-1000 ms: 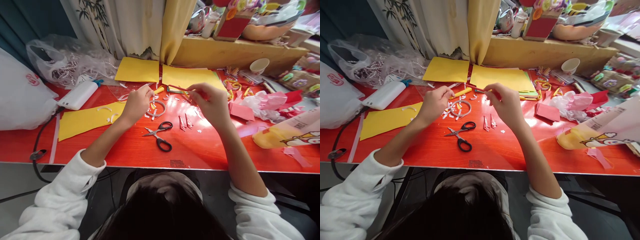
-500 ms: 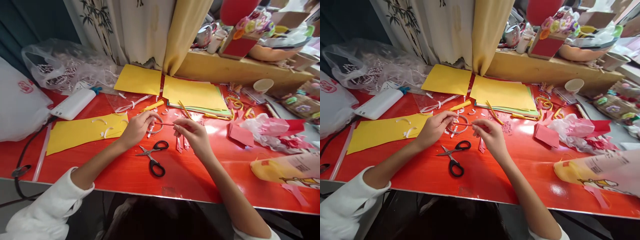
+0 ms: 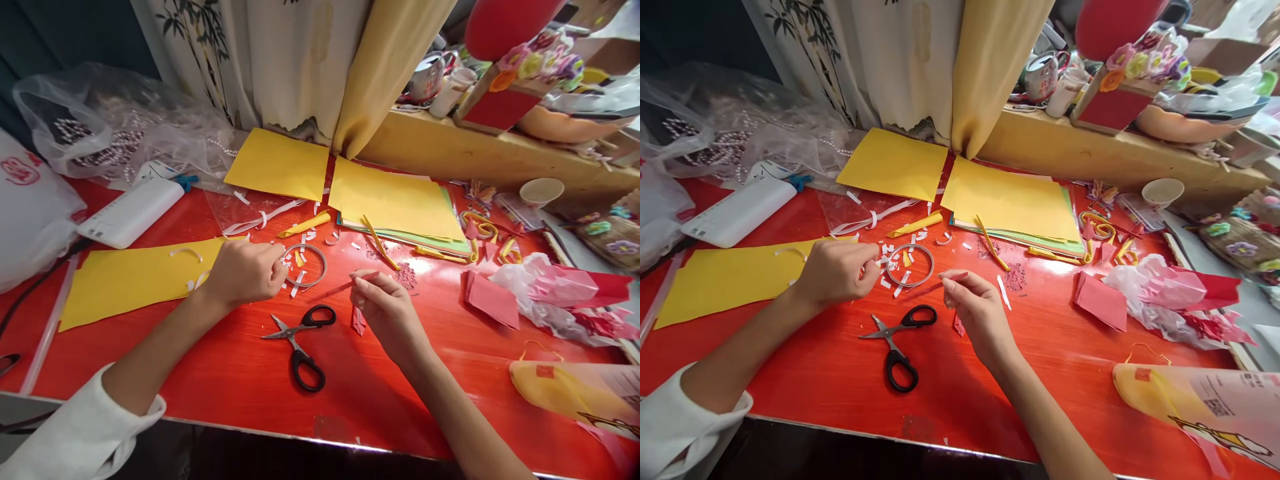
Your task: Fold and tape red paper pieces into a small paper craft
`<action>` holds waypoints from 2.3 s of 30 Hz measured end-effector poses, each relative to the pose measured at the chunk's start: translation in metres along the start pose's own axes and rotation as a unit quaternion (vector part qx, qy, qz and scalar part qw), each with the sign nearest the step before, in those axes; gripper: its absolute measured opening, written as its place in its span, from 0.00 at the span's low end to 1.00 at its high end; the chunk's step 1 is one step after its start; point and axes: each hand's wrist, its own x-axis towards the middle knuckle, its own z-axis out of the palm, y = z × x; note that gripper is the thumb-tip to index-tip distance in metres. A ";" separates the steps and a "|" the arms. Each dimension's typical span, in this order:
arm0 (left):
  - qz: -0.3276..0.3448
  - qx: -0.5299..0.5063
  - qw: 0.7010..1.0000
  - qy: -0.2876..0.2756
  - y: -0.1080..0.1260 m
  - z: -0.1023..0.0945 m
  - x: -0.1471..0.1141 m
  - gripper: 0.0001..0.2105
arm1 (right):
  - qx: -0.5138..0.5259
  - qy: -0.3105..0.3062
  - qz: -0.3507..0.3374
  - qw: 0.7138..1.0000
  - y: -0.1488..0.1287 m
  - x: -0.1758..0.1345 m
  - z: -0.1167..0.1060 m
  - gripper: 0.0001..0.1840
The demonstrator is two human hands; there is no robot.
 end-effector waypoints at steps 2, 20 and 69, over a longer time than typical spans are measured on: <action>-0.032 0.021 0.999 0.009 -0.006 0.001 0.000 0.07 | -0.002 -0.010 0.020 1.000 0.008 0.003 0.001 0.06; 0.064 -0.142 0.988 -0.003 0.008 0.007 -0.009 0.14 | -0.066 0.102 -0.081 0.989 -0.013 0.030 -0.046 0.09; -0.258 -0.561 0.782 -0.084 0.080 -0.005 0.013 0.12 | -0.312 -0.148 -0.070 0.936 -0.014 -0.018 0.005 0.22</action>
